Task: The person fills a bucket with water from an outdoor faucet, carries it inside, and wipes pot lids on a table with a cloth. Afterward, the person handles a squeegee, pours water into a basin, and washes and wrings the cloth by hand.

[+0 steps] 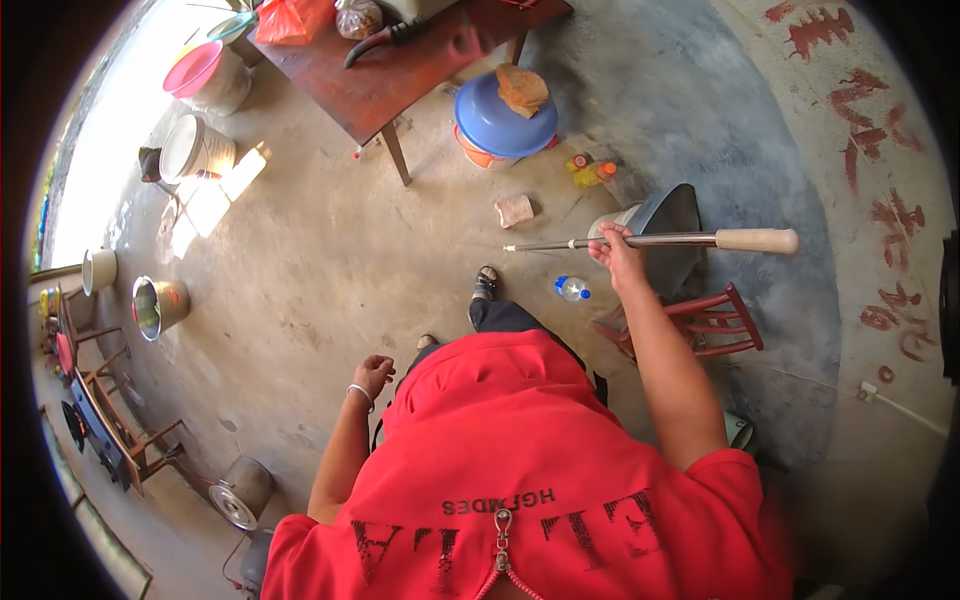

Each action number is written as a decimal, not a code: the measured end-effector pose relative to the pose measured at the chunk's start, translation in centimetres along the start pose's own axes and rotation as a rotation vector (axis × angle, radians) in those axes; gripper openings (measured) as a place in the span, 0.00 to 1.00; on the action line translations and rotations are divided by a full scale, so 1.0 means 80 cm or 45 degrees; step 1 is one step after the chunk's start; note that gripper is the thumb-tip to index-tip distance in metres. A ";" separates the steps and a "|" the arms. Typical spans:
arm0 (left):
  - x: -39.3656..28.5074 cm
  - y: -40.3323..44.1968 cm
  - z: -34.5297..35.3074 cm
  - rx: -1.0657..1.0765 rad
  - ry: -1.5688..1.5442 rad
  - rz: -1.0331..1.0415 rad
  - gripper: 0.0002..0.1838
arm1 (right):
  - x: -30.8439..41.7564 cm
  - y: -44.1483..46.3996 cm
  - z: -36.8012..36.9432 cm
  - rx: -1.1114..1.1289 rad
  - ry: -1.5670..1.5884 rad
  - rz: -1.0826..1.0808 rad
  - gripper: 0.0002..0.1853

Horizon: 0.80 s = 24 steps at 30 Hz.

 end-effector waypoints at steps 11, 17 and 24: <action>0.362 -0.102 -0.088 -0.278 -0.864 -0.311 0.13 | 0.027 -0.078 0.011 0.036 -0.112 -0.171 0.10; 0.537 -0.214 -0.092 -0.519 -0.949 -0.720 0.14 | 0.068 -0.098 -0.027 -0.159 -0.457 -0.336 0.11; 0.422 -0.166 -0.077 -0.483 -0.887 -0.481 0.12 | 0.103 -0.061 -0.090 -0.300 -0.435 -0.389 0.12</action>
Point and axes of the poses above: each hand's wrist, its own y-axis towards the middle knuckle, its own z-axis out of the palm, x = y × z, the point moved 9 cm from there along y, towards the middle knuckle, and after that the axes turned 1 degree about z, right-handed, at the moved point
